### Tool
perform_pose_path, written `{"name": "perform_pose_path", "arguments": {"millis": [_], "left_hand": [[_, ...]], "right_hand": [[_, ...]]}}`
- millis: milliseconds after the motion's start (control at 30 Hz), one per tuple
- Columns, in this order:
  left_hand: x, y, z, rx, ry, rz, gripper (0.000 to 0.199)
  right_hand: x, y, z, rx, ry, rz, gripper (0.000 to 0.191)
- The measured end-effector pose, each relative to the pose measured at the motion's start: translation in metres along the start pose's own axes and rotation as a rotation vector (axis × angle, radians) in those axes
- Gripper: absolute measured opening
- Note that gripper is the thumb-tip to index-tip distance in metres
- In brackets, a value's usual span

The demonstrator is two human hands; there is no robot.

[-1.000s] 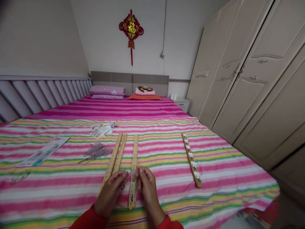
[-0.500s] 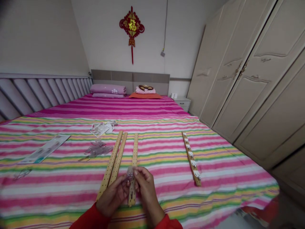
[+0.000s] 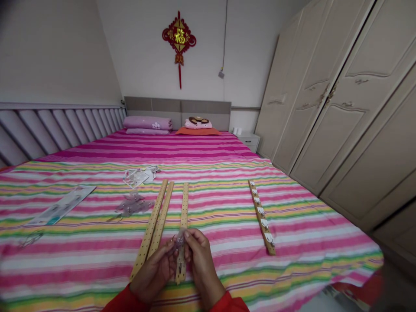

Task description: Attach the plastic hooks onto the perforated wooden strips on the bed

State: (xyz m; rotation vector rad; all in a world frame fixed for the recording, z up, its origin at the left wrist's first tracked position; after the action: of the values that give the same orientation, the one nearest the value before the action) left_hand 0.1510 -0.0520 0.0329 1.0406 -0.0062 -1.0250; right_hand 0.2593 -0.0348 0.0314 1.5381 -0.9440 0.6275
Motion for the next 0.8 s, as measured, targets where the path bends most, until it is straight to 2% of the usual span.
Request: {"name": "perform_pose_path", "arguments": {"millis": [233,367,533,700,800], "left_hand": [[-0.0001,-0.0006,0.0027,-0.029,0.131,-0.179,0.026],[0.0019,-0.0014,0.0002,0.004,0.101,-0.175,0.023],[0.0025,-0.0028,-0.0011,-0.027,0.083,-0.184,0.023],[0.0051,-0.0051,-0.0013,-0.034,0.033,-0.068,0.027],[0.0047,-0.0037,-0.0005,-0.036,0.062,-0.108,0.027]], "right_hand": [[0.0020,-0.0006,0.0029,-0.016,0.028,-0.021,0.030],[0.0013,-0.0006,0.0039,-0.038,0.054,-0.047,0.030],[0.0034,-0.0009,0.0031,-0.068,0.046,-0.035,0.029],[0.0022,-0.0016,0.0023,-0.080,0.055,-0.024,0.029],[-0.0007,-0.0033,0.0025,-0.088,0.064,-0.019,0.030]]}}
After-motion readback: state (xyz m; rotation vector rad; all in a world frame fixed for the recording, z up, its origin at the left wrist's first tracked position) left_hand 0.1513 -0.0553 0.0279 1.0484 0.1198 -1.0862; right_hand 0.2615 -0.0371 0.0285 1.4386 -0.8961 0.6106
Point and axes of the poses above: each hand's wrist, its own z-axis away from the middle knuckle, its own y-axis out of the palm, x = y × z, the point moved 3 cm from there along -z, towards the middle knuckle, and after that the axes turned 15 degrees about -y, right-handed, at the moved point
